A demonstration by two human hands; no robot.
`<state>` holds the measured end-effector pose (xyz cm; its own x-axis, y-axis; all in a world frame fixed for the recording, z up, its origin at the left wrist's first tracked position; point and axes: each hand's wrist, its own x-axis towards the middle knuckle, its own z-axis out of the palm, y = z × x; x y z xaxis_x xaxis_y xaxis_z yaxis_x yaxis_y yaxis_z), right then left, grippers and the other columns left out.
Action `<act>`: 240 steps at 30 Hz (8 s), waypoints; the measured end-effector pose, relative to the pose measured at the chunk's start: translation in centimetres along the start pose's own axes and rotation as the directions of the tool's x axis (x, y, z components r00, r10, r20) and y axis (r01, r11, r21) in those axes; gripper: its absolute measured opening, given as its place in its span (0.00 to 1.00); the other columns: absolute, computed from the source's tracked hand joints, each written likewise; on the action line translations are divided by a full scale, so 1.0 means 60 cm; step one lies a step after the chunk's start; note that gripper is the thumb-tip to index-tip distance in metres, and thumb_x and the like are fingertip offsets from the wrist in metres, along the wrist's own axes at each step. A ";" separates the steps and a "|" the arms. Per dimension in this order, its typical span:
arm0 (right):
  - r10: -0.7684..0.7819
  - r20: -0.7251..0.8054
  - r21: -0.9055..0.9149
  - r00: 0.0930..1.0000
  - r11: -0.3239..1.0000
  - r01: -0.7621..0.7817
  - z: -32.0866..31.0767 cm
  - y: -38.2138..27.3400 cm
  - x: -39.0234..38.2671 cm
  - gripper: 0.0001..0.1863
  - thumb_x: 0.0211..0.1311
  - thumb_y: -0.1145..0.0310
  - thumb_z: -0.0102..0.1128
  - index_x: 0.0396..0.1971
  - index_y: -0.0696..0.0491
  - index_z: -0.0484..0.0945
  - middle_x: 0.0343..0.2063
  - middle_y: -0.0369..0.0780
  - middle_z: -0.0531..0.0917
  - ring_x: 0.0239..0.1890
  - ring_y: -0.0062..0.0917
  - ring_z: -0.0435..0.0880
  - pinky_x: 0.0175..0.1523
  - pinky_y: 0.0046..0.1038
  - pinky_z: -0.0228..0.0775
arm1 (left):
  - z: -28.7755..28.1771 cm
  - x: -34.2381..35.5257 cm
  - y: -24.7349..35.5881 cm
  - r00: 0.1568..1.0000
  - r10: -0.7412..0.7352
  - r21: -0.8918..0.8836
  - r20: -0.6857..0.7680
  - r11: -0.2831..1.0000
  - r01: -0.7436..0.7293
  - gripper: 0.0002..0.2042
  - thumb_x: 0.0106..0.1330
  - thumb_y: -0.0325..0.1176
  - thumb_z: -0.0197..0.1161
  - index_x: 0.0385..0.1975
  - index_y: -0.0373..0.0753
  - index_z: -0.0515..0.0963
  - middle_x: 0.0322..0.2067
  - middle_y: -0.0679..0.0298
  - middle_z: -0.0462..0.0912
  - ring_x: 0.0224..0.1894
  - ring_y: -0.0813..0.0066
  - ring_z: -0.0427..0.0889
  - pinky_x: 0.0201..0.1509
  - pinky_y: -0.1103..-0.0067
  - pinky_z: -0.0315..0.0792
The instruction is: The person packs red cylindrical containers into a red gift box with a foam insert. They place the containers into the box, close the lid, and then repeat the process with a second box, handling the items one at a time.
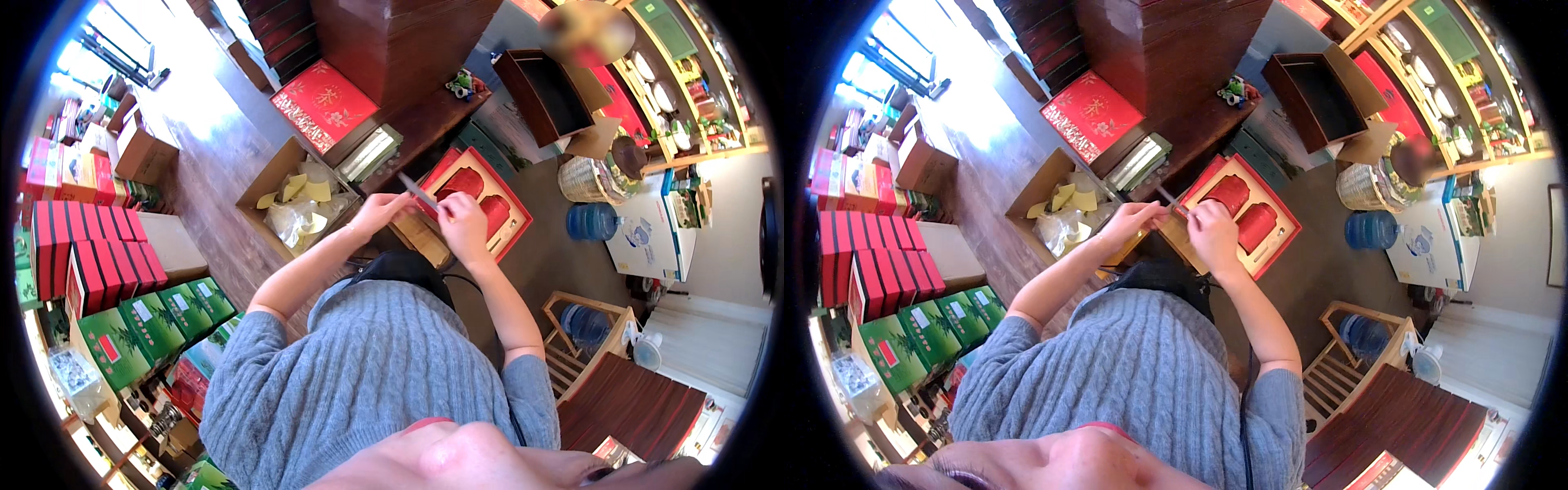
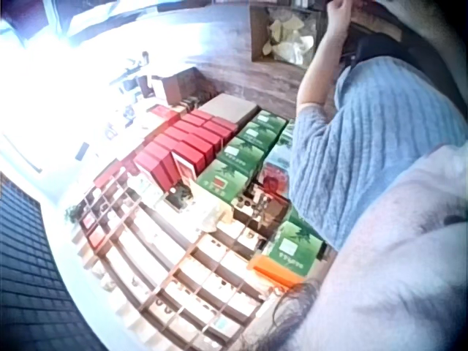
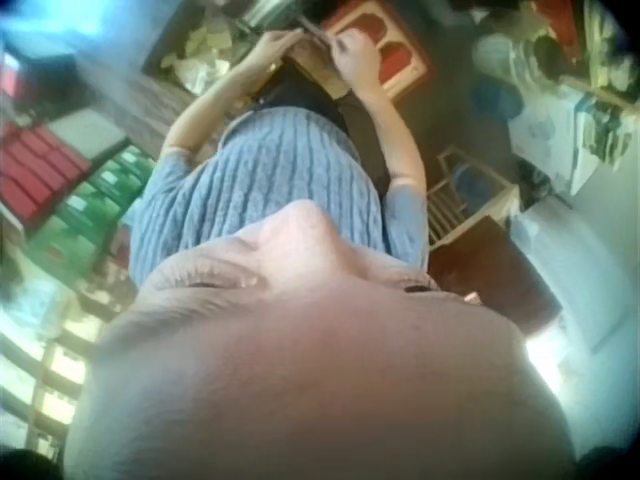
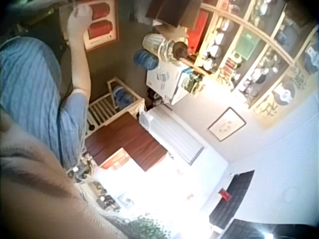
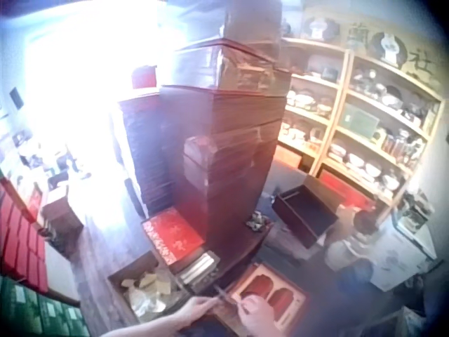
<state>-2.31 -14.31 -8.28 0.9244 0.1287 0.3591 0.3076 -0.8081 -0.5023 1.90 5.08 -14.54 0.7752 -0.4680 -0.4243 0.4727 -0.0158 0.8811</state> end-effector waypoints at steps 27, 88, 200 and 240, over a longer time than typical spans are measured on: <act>0.772 0.097 0.466 0.629 0.523 -0.714 -0.066 0.357 -0.226 0.08 0.49 0.71 0.68 0.21 0.58 0.78 0.24 0.33 0.73 0.24 0.15 0.69 0.31 0.18 0.62 | 0.293 0.200 -0.168 0.984 -0.101 0.148 0.149 0.986 0.079 0.17 0.65 0.37 0.57 0.47 0.31 0.69 0.35 0.55 0.82 0.37 0.74 0.82 0.40 0.80 0.74; 0.830 -0.243 0.813 0.502 0.457 -0.362 0.014 0.470 -0.135 0.40 0.53 0.73 0.65 0.63 0.54 0.51 0.39 0.37 0.68 0.40 0.21 0.70 0.50 0.26 0.64 | 0.365 0.249 -0.207 0.963 0.150 0.216 -0.225 0.971 -0.101 0.08 0.56 0.28 0.66 0.31 0.34 0.74 0.41 0.58 0.72 0.36 0.71 0.77 0.38 0.76 0.74; 0.458 -0.124 0.400 0.881 0.835 -0.378 -0.159 -0.054 -0.070 0.12 0.47 0.70 0.70 0.26 0.62 0.78 0.30 0.39 0.76 0.34 0.25 0.76 0.40 0.23 0.68 | 0.152 -0.039 0.095 0.883 0.468 -0.286 0.019 0.849 -0.444 0.54 0.37 0.44 0.79 0.62 0.39 0.47 0.58 0.58 0.63 0.61 0.67 0.63 0.64 0.69 0.59; 0.286 0.254 0.873 0.924 0.343 -0.346 -0.124 -0.042 -0.001 0.53 0.50 0.64 0.69 0.68 0.55 0.38 0.65 0.46 0.54 0.65 0.31 0.58 0.67 0.32 0.52 | 0.128 -0.022 0.095 0.879 0.435 -0.548 0.198 0.792 -0.268 0.47 0.44 0.50 0.72 0.62 0.37 0.53 0.56 0.59 0.66 0.58 0.69 0.67 0.62 0.70 0.63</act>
<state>-4.83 -16.57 -1.21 0.9994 0.0340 -0.0116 -0.0175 0.1797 -0.9836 0.37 -1.19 -7.36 0.8035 -0.5931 0.0516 0.3963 0.5976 0.6970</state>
